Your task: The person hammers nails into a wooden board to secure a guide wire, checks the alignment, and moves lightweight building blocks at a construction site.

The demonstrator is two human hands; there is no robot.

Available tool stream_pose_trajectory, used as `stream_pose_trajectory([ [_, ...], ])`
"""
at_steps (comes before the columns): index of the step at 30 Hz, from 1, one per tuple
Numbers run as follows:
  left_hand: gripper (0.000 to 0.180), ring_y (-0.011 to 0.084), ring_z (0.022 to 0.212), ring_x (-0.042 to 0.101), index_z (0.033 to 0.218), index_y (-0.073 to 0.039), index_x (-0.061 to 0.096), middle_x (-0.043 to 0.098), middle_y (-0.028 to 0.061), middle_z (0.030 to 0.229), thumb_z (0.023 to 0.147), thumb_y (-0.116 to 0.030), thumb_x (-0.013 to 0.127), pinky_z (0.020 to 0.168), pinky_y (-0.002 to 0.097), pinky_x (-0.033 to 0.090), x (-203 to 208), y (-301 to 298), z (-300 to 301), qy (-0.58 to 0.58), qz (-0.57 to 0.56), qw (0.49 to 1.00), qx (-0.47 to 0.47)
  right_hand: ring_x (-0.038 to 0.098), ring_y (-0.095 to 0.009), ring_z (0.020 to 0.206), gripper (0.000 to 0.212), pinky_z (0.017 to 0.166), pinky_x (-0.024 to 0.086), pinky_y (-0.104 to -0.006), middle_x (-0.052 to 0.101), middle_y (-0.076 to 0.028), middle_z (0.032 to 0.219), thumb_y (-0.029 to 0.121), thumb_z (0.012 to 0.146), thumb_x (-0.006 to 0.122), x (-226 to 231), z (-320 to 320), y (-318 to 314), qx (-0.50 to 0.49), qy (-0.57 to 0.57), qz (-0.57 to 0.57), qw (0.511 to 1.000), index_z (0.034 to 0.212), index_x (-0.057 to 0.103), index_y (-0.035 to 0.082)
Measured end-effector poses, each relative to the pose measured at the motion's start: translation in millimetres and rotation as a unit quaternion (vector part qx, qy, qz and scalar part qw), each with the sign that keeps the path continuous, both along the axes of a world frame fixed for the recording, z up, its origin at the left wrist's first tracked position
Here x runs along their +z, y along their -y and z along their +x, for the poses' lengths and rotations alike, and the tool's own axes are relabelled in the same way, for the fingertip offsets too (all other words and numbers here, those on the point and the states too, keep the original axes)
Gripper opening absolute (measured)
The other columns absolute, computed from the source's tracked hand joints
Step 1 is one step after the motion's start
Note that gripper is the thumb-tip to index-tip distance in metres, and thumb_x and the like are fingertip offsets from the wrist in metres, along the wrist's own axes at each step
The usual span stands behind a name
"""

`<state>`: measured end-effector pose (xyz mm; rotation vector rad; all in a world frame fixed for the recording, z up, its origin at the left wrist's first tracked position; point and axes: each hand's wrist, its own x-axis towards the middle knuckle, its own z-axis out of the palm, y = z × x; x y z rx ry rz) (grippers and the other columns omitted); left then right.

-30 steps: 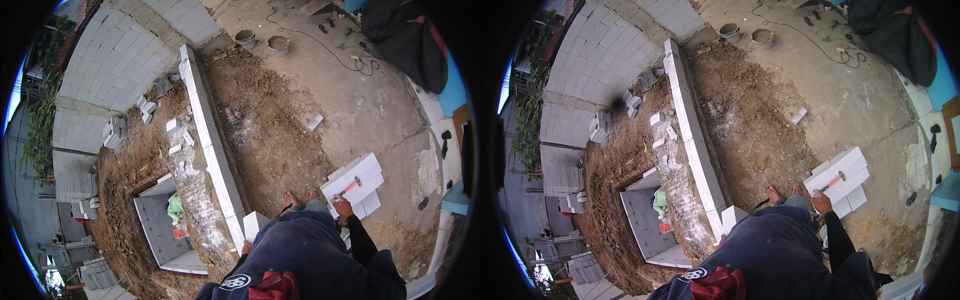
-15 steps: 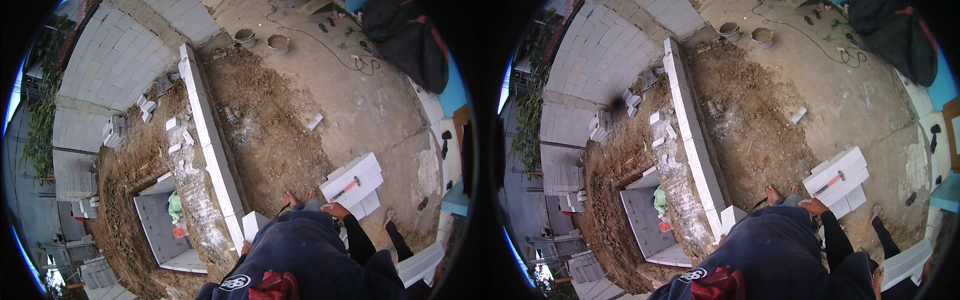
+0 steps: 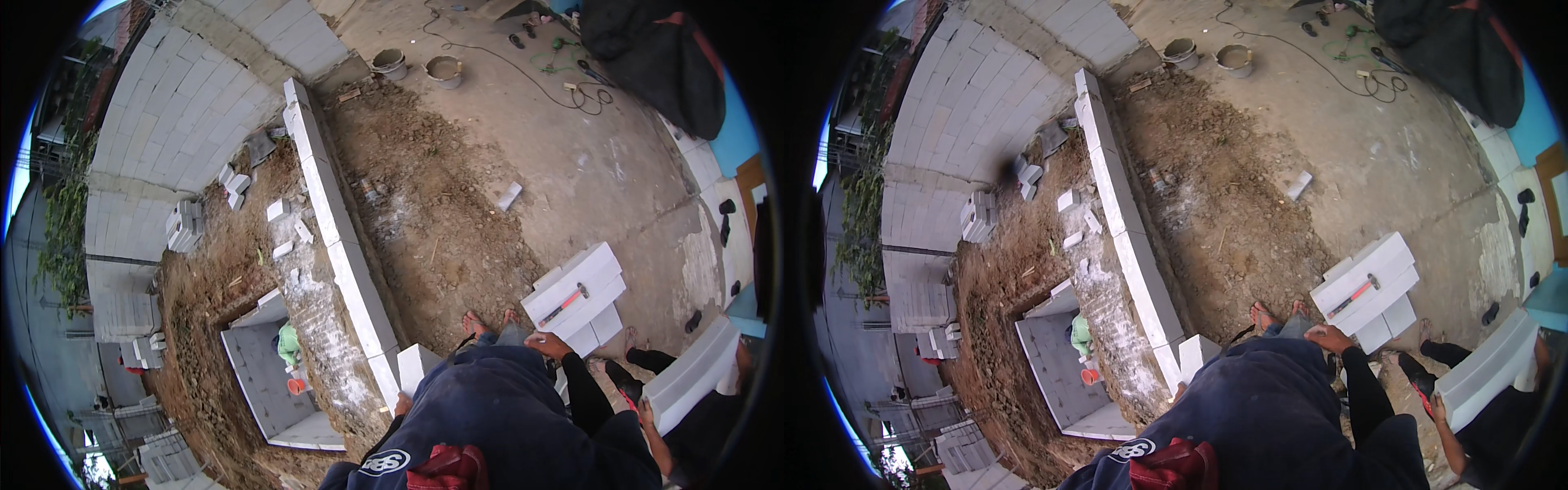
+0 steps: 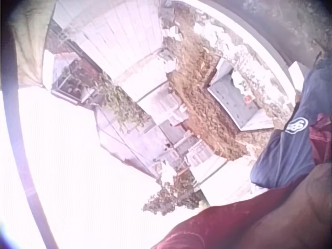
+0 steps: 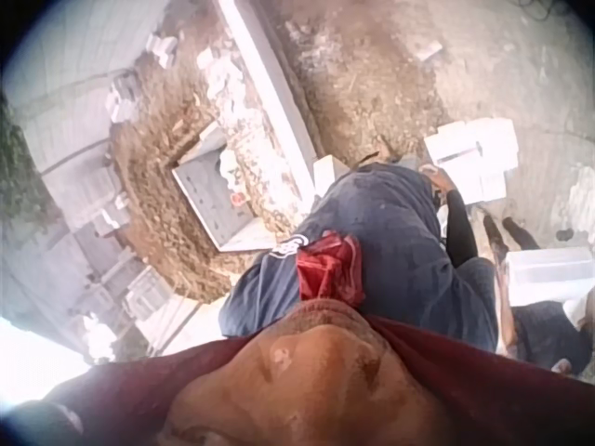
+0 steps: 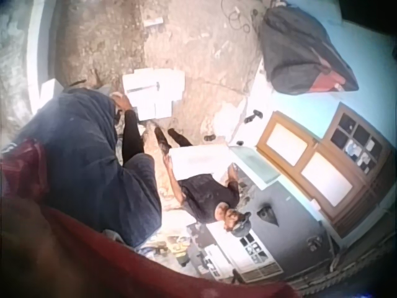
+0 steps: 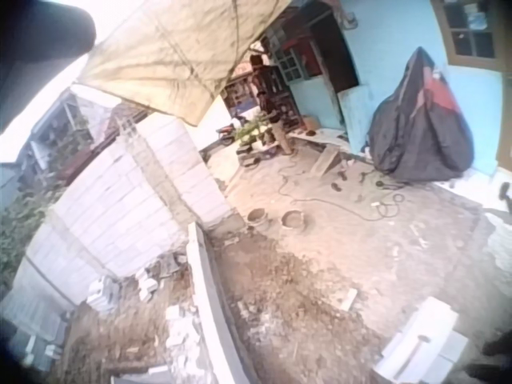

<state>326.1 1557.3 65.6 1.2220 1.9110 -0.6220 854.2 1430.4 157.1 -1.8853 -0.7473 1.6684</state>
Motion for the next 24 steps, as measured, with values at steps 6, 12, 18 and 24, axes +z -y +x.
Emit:
stream_pose_trajectory([
  [6, 0.055, 0.0503, 0.12, 0.053, 0.126, -0.001, 0.038, 0.057, 0.0369, 0.123, 0.091, -0.042, 0.046, 0.102, 0.0533, 0.041, 19.0, -6.5, -0.5, 0.018, 0.005, 1.0, -0.025, 0.066, -0.02, 0.094, 0.05, 0.086, 0.049, -0.0336, 0.072, -0.009, 0.095, 0.05, 0.089, 0.065, 9.5, -7.9, -2.1, -0.01, -0.008, -0.008, 1.0, 0.11, 0.07, 0.005],
  [12, 0.06, 0.0516, 0.118, 0.054, 0.128, -0.003, 0.038, 0.058, 0.0361, 0.121, 0.088, -0.047, 0.049, 0.101, 0.054, 0.042, 46.6, -20.2, 19.8, -0.01, 0.006, 0.998, -0.06, 0.065, -0.018, 0.094, 0.051, 0.086, 0.049, -0.0316, 0.071, -0.009, 0.097, 0.049, 0.089, 0.067, 14.0, -8.6, 5.8, -0.02, -0.001, -0.015, 1.0, 0.109, 0.07, 0.003],
  [18, 0.067, 0.0448, 0.111, 0.058, 0.122, 0.004, 0.037, 0.06, 0.0327, 0.116, 0.079, -0.04, 0.064, 0.095, 0.0487, 0.046, 30.6, -33.9, -13.0, 0.052, 0.032, 0.994, -0.094, 0.062, -0.017, 0.099, 0.056, 0.088, 0.047, -0.0314, 0.068, -0.01, 0.106, 0.054, 0.089, 0.065, 53.7, -18.6, -3.1, -0.059, -0.036, -0.047, 0.997, 0.111, 0.068, 0.003],
  [24, 0.077, 0.038, 0.103, 0.062, 0.116, 0.012, 0.037, 0.062, 0.0293, 0.111, 0.071, -0.034, 0.08, 0.09, 0.0433, 0.05, 13.8, -62.3, -2.1, 0.188, 0.045, 0.971, -0.138, 0.061, -0.025, 0.107, 0.072, 0.094, 0.044, -0.0358, 0.065, -0.012, 0.114, 0.068, 0.085, 0.059, 12.2, -44.1, 67.7, -0.128, 0.009, -0.096, 0.987, 0.121, 0.064, 0.006],
])
